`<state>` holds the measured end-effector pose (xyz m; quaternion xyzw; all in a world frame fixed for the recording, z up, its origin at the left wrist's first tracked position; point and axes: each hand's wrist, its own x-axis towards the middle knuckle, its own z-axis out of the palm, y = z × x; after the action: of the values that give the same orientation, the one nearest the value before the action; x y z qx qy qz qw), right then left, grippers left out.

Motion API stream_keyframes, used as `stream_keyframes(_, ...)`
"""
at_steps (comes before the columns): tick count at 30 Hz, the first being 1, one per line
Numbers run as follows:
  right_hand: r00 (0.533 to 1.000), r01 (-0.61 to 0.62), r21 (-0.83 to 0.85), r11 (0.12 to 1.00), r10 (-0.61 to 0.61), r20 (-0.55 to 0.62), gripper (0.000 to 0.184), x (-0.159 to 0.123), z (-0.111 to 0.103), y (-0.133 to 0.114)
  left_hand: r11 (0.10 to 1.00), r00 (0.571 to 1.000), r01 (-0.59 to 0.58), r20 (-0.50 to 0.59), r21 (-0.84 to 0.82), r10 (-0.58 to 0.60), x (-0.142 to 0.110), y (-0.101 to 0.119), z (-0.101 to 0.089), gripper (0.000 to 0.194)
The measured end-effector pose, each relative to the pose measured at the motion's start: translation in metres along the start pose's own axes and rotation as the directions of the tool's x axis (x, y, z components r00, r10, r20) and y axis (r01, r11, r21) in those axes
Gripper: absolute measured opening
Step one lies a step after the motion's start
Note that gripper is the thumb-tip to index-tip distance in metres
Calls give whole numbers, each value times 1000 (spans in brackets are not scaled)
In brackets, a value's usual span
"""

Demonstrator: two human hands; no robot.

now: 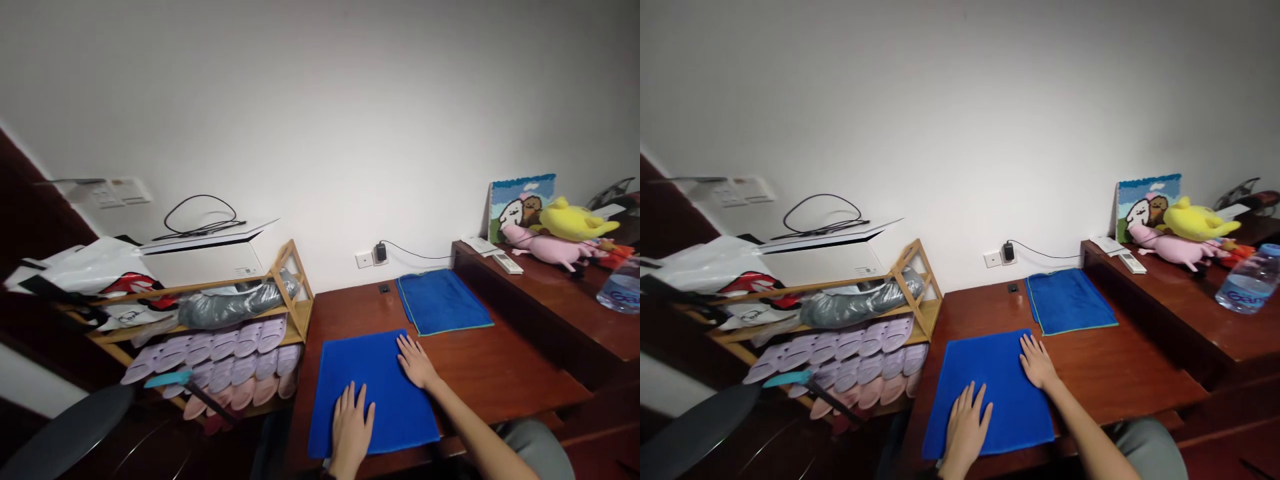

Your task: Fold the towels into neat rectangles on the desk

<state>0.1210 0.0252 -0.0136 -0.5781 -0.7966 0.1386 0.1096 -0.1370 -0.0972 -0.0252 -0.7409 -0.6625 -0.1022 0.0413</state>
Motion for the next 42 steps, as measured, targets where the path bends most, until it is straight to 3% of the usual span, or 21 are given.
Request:
stream_keyframes(4, 996, -77, -52, 996, 75, -45, 67, -4, 14, 1, 997, 997, -67, 39, -33, 68, 20, -15, -10, 54)
stream_keyframes(9, 976, -212, -43, 976, 210, -61, 67, 12, 12, -5, 999, 997, -50, 55, -6, 50, 22, -21, 2, 59)
stream_keyframes(12, 974, -217, -45, 975, 213, -75, 67, 23, 11, -9, 999, 997, -53, 51, 7, 53, 16, -24, 7, 59)
stream_keyframes(15, 975, -215, -39, 976, 212, -61, 68, 26, 12, -10, 998, 997, -70, 27, 0, 70, 26, -21, 4, 57)
stream_keyframes(19, 972, -227, -30, 974, 224, -72, 69, 24, 13, -9, 981, 983, -184, -25, -66, 183, 76, 16, -3, 56)
stream_keyframes(23, 980, -199, -69, 978, 196, -44, 66, 23, 12, -7, 949, 960, -263, 53, -172, 275, 134, 75, 11, 58)
stream_keyframes(26, 981, -193, -89, 977, 190, -38, 66, 24, 13, -6, 943, 952, -258, 111, -211, 285, 152, 86, 25, 60)
stream_keyframes(28, 976, -216, -77, 973, 212, -50, 67, 25, 14, -6, 958, 963, -221, 117, -184, 245, 152, 65, 29, 62)
stream_keyframes(34, 967, -252, -74, 965, 249, -50, 69, 26, 18, -6, 996, 989, 82, 120, 36, -86, 128, -69, 14, 64)
stream_keyframes(36, 967, -256, -84, 963, 253, -45, 69, 26, 18, -6, 990, 986, 122, 103, 67, -128, 122, -98, 13, 64)
stream_keyframes(38, 966, -259, -100, 961, 257, -32, 69, 27, 16, -7, 989, 987, 129, 91, 74, -136, 119, -109, 15, 65)
stream_keyframes(42, 961, -276, -117, 954, 278, 3, 68, 31, 7, -12, 988, 987, 142, 66, 57, -146, 118, -103, 19, 64)
